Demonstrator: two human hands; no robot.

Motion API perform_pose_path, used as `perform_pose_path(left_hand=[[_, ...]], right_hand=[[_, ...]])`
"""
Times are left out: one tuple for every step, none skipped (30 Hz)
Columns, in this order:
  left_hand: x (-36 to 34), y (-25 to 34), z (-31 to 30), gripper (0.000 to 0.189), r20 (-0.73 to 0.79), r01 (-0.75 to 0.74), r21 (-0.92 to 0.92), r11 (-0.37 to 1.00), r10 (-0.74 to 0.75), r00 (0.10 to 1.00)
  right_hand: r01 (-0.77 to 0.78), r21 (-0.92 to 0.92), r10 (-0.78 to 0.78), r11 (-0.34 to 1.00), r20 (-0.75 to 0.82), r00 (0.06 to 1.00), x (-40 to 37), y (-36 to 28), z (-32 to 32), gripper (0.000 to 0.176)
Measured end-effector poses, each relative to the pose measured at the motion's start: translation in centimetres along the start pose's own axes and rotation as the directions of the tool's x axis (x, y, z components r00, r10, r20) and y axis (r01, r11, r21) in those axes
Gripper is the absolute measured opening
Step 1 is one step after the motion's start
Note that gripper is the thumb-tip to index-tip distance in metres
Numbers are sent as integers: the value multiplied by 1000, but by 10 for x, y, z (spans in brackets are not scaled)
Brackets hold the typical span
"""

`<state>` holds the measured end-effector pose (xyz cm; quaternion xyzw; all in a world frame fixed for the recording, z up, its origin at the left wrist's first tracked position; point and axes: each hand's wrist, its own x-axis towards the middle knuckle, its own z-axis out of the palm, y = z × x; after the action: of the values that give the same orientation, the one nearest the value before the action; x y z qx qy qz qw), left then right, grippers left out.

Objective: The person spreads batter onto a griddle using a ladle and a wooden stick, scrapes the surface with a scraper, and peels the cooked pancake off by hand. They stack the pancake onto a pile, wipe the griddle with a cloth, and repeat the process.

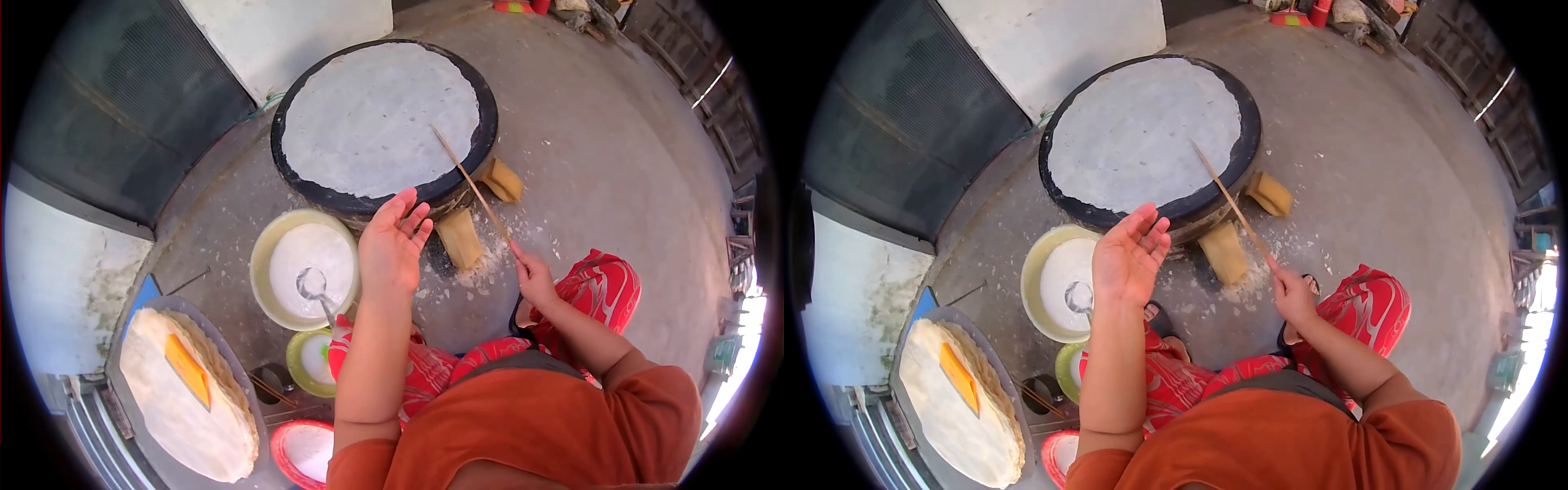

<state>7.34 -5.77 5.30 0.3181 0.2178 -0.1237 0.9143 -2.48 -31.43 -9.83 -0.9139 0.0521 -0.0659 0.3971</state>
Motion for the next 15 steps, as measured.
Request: perform_pose_path(left_hand=[[0, 0, 0, 29, 1, 1, 2, 1000, -1, 1000], [0, -1, 1, 29, 5, 2, 4, 1000, -2, 1000], [-1, -1, 1, 29, 0, 3, 4, 1000, -3, 1000], [-1, 0, 1, 28, -8, 4, 3, 1000, -4, 1000], [-1, 0, 1, 28, -10, -2, 1, 1000, 2, 1000], [-1, -2, 2, 28, -5, -1, 1, 1000, 1, 1000], [-2, -5, 2, 27, -2, -1, 0, 1000, 1, 1000], [-2, -9, 3, 25, 16, 10, 1, 1000, -10, 1000], [-2, -13, 4, 24, 26, 16, -1, 1000, -16, 1000], [2, -18, 1, 22, 44, 41, -14, 999, -41, 998], [2, -20, 2, 21, 59, 56, -20, 998, -55, 997], [1, -22, 4, 21, 45, 52, -3, 999, -52, 998], [0, -22, 6, 21, 31, 51, 15, 999, -52, 998], [1, -21, 6, 21, 6, 29, 3, 1000, -29, 1000], [2, -20, 7, 21, 3, 27, 12, 1000, -27, 1000]], right_hand=[[16, -47, -14, 999, 40, 999, -7, -3, 0, 39], [35, -94, -28, 995, 82, 996, -13, -7, -2, 38], [38, -94, -31, 995, 79, 996, -18, -10, -5, 38], [61, 12, -62, 998, 139, 988, -24, -13, -7, 39], [78, 118, -101, 990, 199, 975, -27, -16, -9, 39], [84, 119, -107, 989, 206, 973, -26, -20, -9, 39], [1, 203, -70, 979, 333, 940, -26, -25, -7, 40], [-95, 274, -44, 957, 461, 886, -26, -30, -2, 41], [-94, 275, -53, 957, 482, 875, -23, -35, 7, 41], [-82, 316, -88, 945, 489, 868, -17, -42, 21, 40], [-68, 359, -129, 931, 498, 858, -9, -50, 36, 39], [-60, 367, -154, 928, 527, 836, 1, -62, 53, 39], [67, 227, -188, 972, 570, 800, 10, -74, 69, 34], [204, 88, -215, 975, 609, 763, 18, -83, 83, 30], [310, 164, -347, 936, 562, 751, 26, -67, 120, 30]])
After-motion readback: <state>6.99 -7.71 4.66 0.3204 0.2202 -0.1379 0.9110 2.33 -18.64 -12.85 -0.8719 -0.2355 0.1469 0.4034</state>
